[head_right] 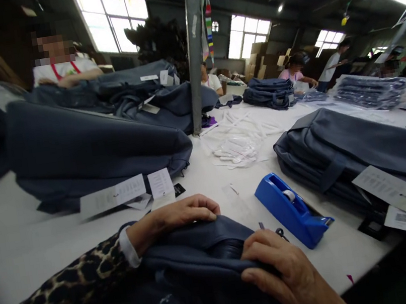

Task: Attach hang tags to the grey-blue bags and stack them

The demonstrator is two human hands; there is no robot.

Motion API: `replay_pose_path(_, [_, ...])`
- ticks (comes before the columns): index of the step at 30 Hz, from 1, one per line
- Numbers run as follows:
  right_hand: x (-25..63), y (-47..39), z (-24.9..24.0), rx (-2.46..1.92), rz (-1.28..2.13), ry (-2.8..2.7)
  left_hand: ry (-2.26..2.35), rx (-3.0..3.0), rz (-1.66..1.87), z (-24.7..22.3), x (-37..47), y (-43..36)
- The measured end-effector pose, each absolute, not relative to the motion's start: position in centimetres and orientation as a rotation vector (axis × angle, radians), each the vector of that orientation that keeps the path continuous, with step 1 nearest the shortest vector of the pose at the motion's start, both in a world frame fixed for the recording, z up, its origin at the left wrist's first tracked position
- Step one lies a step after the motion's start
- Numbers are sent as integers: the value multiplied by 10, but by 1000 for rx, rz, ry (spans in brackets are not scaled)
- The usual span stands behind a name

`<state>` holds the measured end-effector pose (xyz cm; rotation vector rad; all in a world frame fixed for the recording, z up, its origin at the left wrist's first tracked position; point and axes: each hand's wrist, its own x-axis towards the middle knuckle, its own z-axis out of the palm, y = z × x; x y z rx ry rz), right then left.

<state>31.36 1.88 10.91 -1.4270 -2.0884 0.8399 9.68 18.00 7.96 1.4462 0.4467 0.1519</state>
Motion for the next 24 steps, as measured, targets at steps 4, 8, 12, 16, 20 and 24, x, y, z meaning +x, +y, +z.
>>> replay_pose_path(4, [317,-1,112,-1510,673,-1917,402,1621,119,112,101,157])
replay_pose_path(8, [319,-11,103,-1573,602,-1807,435,1956,116,135,101,130])
replay_pose_path(12, [325,-16,102,-1577,577,-1747,570,2184,103,140,96,101])
replay_pose_path(16, [342,-22,122,-1658,824,-1761,488,2200,196,148,91,74])
replay_pose_path(20, [346,-30,149,-1690,1142,-1979,445,2256,230,168,88,50])
replay_pose_path(24, [333,-42,161,-1794,1000,-2017,521,2214,191,181,76,38])
